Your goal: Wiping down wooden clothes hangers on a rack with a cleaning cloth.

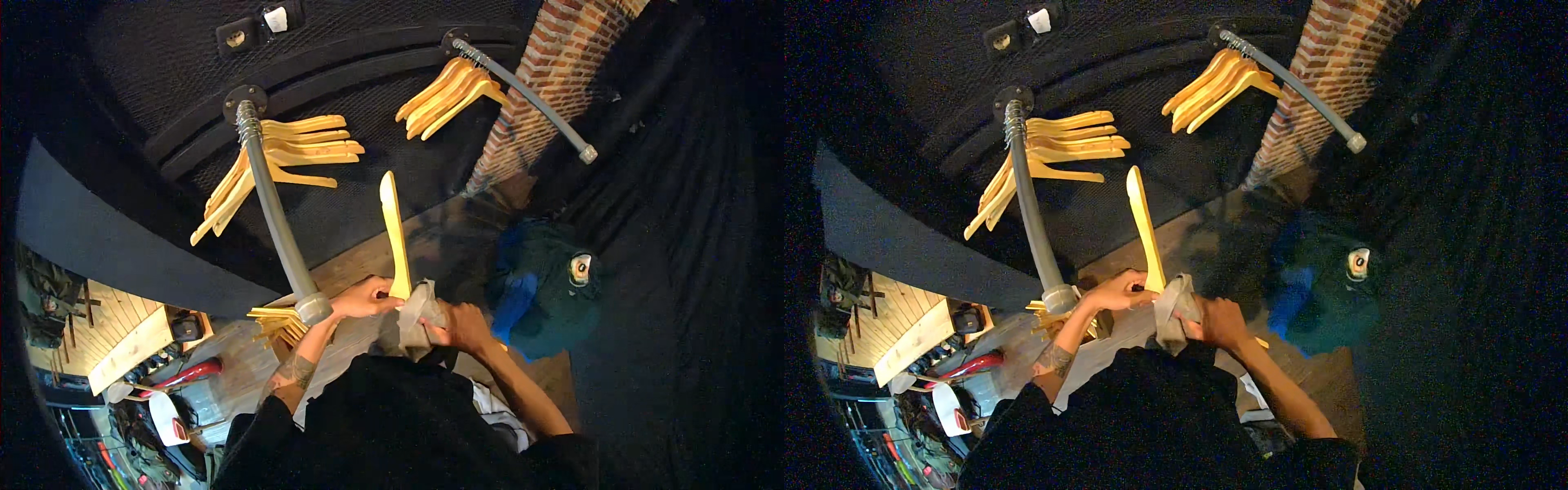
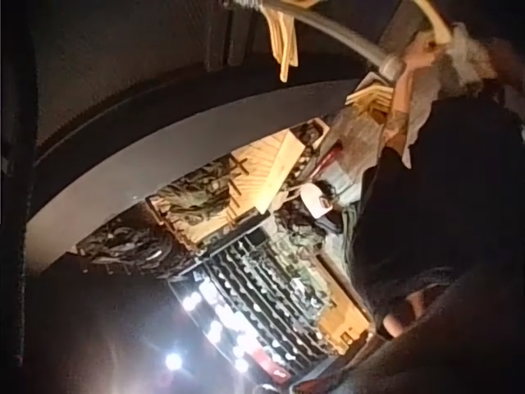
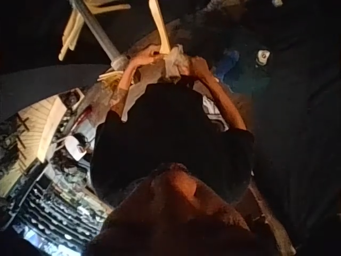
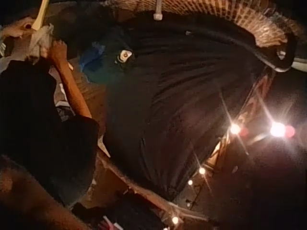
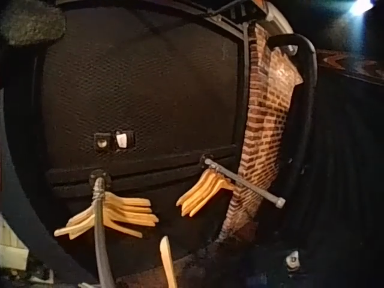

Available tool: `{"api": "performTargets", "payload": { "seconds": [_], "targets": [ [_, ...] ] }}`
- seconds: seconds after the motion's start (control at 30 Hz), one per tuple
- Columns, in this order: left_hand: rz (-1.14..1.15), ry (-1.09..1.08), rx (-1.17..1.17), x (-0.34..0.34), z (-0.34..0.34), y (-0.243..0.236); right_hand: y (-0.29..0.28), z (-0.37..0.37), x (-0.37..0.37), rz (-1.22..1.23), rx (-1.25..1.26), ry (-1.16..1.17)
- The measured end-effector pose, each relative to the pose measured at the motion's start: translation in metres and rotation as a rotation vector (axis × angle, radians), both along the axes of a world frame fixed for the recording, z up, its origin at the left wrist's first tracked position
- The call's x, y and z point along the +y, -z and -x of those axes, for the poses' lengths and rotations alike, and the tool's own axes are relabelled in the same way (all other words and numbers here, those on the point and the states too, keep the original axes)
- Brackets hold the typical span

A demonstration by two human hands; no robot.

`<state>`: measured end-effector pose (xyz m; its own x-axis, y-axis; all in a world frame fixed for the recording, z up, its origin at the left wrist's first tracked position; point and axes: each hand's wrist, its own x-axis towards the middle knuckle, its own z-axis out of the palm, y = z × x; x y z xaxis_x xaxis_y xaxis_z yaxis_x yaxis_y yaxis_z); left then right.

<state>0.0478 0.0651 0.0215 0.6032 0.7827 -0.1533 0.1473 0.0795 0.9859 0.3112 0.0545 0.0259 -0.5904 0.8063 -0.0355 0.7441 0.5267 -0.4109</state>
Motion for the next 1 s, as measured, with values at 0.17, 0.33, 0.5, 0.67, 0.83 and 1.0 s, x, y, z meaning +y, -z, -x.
{"api": "performTargets", "payload": {
  "seconds": [0.17,0.33,0.5,0.67,0.83,1.0],
  "targets": [
    [0.042,-0.021,0.055,0.006,-0.009,-0.01,0.011,-0.042,-0.013,0.004,0.135,0.048],
    [-0.068,-0.065,-0.083,0.013,-0.018,0.004,0.021,-0.086,-0.028,0.158,-0.056,0.135],
    [-0.086,-0.128,0.02,0.03,0.001,0.021,0.015,-0.131,-0.035,0.271,-0.064,0.16],
    [-0.026,-0.327,0.127,0.04,0.034,0.029,-0.003,-0.155,-0.028,0.071,0.127,0.221],
    [-0.18,-0.282,0.167,0.032,0.011,0.032,-0.033,-0.124,0.001,0.601,1.227,0.561],
    [-0.061,-0.081,0.197,0.017,-0.013,0.026,-0.021,-0.013,0.058,0.024,0.963,0.356]
  ]
}}
